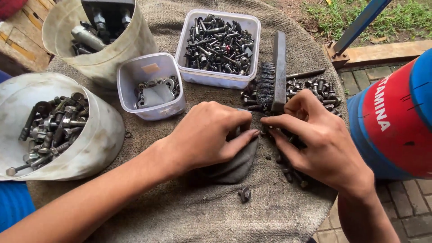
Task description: The person wipes individual screws with a cloth, handling them one at a time. The person also briefly tests a screw against a nut to check fit before continuing to wipe more screws.
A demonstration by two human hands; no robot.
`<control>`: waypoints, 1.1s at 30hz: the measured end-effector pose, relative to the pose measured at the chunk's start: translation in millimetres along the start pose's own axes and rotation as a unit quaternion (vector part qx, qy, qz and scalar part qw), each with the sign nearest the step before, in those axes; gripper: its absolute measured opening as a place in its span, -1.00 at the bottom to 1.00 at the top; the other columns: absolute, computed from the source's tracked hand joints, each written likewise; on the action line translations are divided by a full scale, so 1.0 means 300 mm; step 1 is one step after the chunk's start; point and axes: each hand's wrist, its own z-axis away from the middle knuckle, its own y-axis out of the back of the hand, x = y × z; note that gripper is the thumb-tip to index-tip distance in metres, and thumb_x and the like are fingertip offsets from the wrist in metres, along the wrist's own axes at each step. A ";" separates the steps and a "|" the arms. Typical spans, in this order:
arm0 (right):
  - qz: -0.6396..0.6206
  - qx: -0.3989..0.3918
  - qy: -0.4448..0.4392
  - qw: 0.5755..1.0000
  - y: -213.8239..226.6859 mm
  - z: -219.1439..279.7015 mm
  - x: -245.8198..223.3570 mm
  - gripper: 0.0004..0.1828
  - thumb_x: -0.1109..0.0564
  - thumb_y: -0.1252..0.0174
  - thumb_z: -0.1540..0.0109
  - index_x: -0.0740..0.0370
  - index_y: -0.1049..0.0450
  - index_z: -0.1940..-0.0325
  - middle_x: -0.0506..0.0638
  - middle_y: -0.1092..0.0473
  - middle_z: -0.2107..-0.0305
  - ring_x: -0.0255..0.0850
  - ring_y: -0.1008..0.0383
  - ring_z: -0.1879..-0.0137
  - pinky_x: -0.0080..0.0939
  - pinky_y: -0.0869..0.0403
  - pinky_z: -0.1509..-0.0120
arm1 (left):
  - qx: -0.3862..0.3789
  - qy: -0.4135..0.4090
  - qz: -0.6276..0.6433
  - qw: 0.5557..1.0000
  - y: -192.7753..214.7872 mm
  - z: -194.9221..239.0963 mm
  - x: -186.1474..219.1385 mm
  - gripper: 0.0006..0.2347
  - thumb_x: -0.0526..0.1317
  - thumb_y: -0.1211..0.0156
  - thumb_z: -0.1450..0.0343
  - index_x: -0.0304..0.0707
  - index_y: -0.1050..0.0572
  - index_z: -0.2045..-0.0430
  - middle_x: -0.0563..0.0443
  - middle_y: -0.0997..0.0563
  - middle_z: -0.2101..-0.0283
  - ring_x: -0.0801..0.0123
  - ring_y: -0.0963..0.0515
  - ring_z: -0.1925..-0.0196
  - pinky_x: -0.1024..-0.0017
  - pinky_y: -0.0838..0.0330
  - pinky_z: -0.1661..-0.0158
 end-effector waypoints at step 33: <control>-0.150 0.020 0.033 0.988 0.032 0.014 -0.048 -0.70 0.05 -0.33 -0.15 0.20 -0.59 0.08 0.03 -0.48 0.25 -0.22 -0.55 0.20 -0.31 -0.50 0.07 | 0.238 -0.057 0.198 0.949 0.128 0.044 0.107 -0.85 -0.49 -0.32 -0.42 -0.45 -0.52 0.19 -0.15 -0.68 0.15 0.31 -0.73 0.14 0.50 -0.68 0.04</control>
